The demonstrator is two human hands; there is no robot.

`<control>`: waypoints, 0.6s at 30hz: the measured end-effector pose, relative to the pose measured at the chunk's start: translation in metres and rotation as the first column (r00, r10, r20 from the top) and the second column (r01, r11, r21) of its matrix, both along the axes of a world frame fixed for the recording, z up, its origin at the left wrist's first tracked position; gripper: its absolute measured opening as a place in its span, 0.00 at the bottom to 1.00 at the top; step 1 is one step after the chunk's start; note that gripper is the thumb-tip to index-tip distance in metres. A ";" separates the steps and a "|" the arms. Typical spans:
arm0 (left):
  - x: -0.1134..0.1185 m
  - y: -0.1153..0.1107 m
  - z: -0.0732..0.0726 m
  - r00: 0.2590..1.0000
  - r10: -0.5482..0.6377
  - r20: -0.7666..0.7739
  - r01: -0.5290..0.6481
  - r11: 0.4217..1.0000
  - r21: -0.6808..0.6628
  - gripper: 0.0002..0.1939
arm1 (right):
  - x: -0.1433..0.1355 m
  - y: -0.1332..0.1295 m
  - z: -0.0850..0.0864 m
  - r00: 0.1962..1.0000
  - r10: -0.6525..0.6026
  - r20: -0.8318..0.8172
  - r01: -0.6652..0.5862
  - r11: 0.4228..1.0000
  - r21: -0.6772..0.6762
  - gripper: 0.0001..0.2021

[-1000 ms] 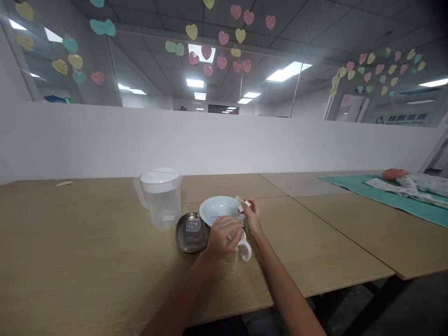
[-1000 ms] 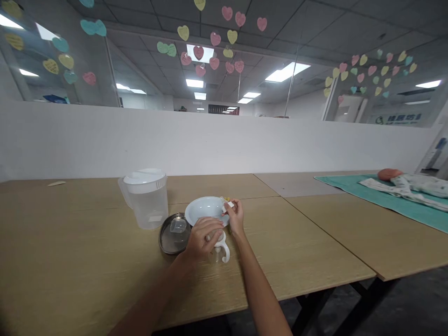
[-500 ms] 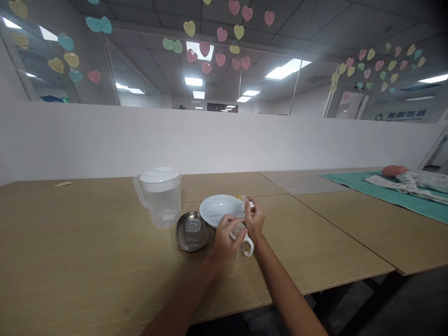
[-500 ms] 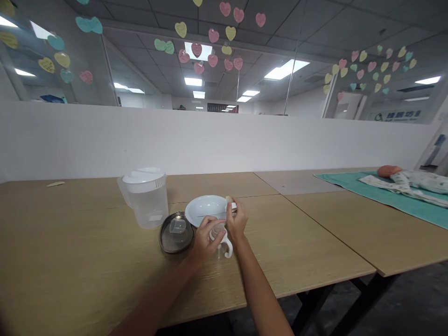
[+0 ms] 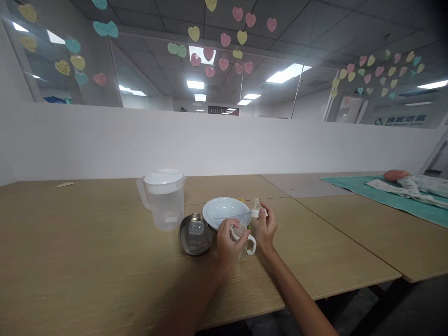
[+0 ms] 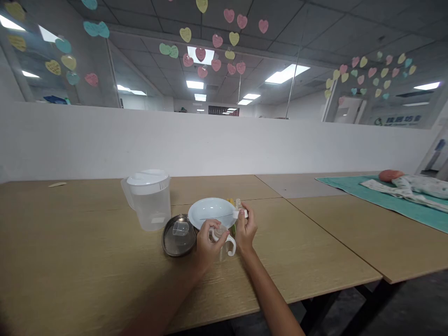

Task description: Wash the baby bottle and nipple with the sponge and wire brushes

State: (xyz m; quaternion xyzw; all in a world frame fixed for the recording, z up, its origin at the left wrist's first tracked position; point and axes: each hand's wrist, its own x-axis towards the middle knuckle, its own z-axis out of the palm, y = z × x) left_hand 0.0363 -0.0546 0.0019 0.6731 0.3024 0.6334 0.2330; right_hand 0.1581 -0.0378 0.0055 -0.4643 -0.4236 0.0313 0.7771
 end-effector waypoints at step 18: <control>-0.005 -0.001 -0.001 0.993 0.080 -0.088 -0.079 0.997 0.023 0.15 | 0.004 -0.014 -0.019 0.875 0.439 0.205 -0.439 0.897 -0.049 0.15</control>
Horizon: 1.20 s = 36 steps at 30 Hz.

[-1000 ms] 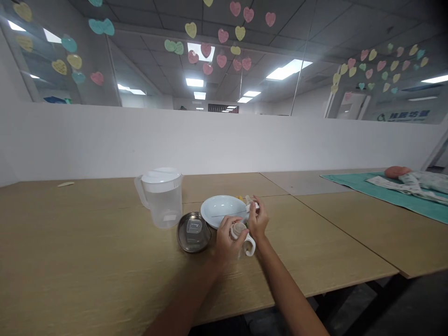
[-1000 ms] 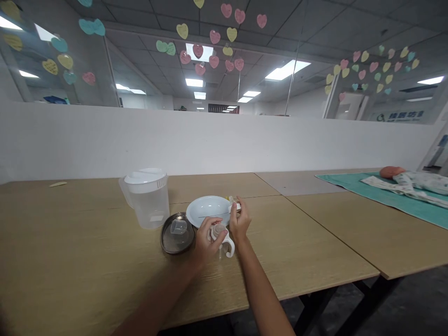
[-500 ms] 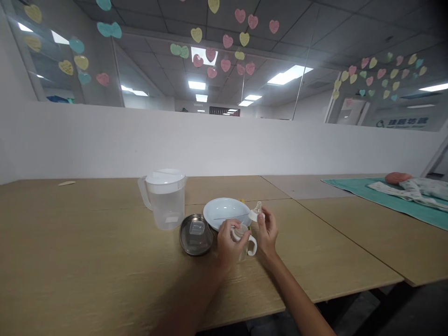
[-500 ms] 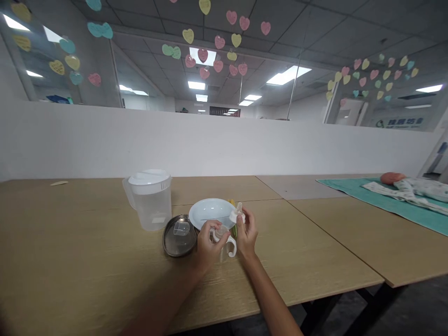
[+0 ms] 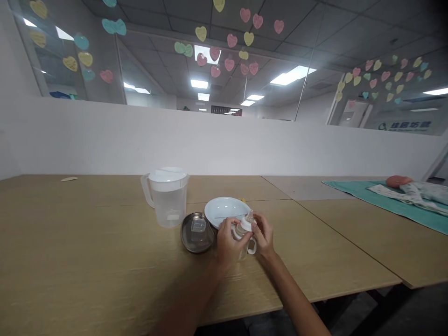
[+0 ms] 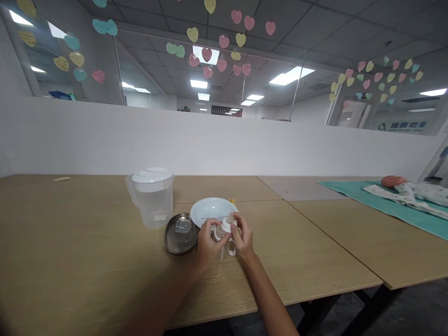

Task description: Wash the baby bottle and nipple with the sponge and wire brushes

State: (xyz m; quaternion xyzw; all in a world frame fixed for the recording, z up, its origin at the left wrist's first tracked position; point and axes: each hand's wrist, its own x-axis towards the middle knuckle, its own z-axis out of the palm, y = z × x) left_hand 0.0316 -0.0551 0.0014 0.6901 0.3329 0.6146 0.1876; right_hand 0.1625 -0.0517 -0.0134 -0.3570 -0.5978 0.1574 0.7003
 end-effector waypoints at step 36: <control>0.003 0.003 -0.002 0.990 0.022 -0.140 -0.025 1.000 -0.015 0.43 | -0.005 -0.002 0.015 0.983 0.049 -0.176 -0.069 0.991 -0.111 0.10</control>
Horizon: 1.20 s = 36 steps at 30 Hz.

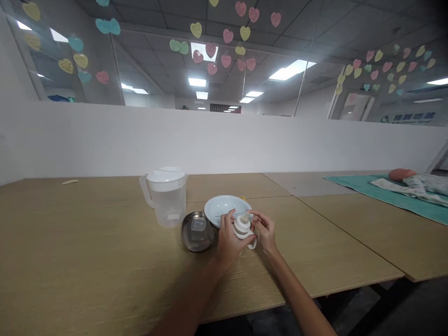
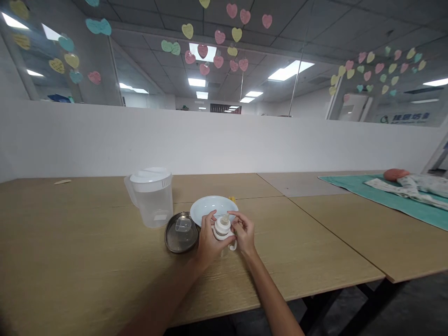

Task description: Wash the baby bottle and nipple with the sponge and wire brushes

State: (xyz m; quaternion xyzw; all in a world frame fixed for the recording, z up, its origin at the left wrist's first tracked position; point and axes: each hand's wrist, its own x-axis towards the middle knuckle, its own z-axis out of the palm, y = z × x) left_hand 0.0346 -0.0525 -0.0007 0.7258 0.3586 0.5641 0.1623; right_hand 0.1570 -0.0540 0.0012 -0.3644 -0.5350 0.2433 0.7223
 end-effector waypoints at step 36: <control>0.000 -0.003 0.001 0.991 0.055 -0.118 -0.054 0.998 0.011 0.38 | -0.001 0.008 -0.009 0.987 0.139 0.078 -0.143 0.989 0.038 0.12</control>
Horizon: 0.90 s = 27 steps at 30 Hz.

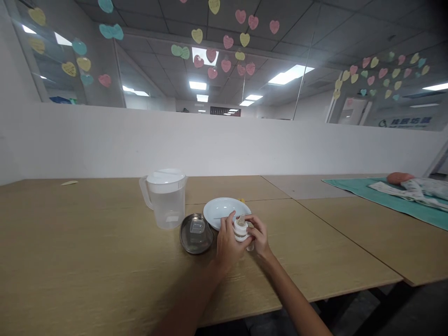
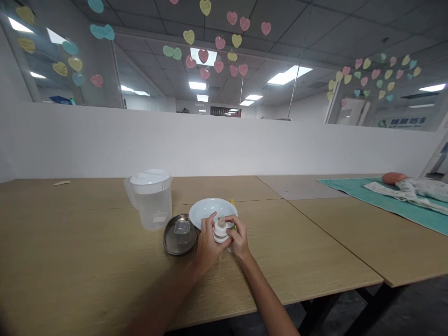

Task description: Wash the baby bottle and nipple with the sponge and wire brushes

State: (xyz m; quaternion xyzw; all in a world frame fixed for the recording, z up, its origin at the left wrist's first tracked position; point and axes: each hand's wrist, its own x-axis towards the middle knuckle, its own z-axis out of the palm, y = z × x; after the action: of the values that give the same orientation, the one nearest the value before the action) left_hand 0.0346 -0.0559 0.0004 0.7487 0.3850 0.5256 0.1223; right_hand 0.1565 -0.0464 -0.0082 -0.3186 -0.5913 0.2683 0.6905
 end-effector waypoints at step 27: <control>-0.005 -0.003 -0.003 0.996 -0.087 0.022 0.085 0.993 0.079 0.26 | -0.013 -0.024 -0.001 0.707 -0.629 0.324 0.314 0.690 0.653 0.10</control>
State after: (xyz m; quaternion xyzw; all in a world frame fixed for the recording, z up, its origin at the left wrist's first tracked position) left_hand 0.0294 -0.0590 -0.0028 0.7620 0.3301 0.5440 0.1202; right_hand 0.1439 -0.0707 -0.0089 -0.3125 -0.6992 -0.2073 0.6086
